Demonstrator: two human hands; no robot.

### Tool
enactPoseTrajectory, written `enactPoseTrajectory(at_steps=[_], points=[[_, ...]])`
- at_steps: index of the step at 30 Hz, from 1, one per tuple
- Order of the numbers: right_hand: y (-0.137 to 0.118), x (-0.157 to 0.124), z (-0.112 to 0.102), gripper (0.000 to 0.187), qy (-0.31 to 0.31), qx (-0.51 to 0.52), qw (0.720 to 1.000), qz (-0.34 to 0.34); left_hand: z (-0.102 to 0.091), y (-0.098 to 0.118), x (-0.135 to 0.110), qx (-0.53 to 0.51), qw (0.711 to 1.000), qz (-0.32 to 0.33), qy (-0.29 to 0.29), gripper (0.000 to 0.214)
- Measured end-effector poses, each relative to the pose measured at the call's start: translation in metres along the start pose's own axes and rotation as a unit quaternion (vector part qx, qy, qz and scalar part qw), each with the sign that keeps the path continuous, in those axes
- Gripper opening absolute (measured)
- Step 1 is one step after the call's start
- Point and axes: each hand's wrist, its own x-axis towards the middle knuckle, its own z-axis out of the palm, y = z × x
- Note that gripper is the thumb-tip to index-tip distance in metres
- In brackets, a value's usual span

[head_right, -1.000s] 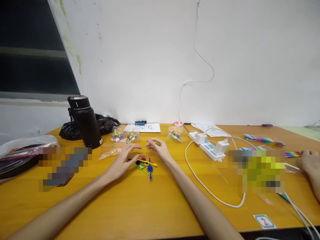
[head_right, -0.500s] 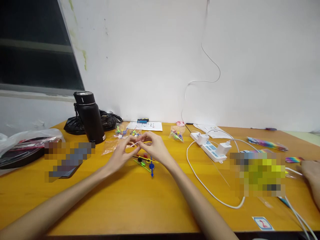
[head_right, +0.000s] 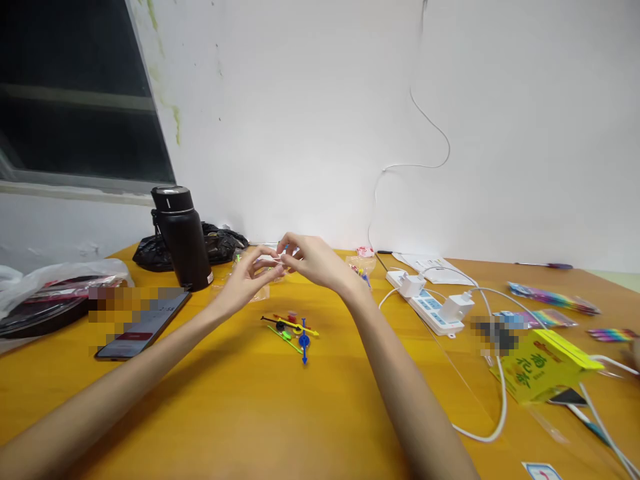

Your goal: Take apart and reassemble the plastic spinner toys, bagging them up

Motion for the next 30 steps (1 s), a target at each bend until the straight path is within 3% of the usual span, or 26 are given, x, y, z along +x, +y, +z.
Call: enactPoseTrajectory(at_steps=[6,11,21,26,30], points=[[0.024,0.001,0.02,0.013,-0.077,-0.001,0.997,0.006,-0.01,-0.026,-0.017,-0.014,0.998,-0.055,0.001,0.023],[0.043,-0.008,0.038,0.011,-0.038,-0.041,0.997,-0.054,-0.011,-0.041,-0.029,-0.033,0.995,-0.092,0.014,0.032],[0.047,-0.049,0.052,0.022,-0.065,0.183,0.981,0.023,0.0,-0.039,-0.038,-0.09,0.989,-0.114,-0.042,0.033],[0.049,-0.062,0.064,0.04,-0.088,0.301,0.944,0.105,-0.003,-0.039,-0.038,-0.109,0.981,-0.138,-0.077,0.037],[0.047,-0.067,0.072,0.044,-0.073,0.401,0.904,0.131,-0.004,-0.035,-0.037,-0.079,0.987,-0.096,-0.102,0.032]])
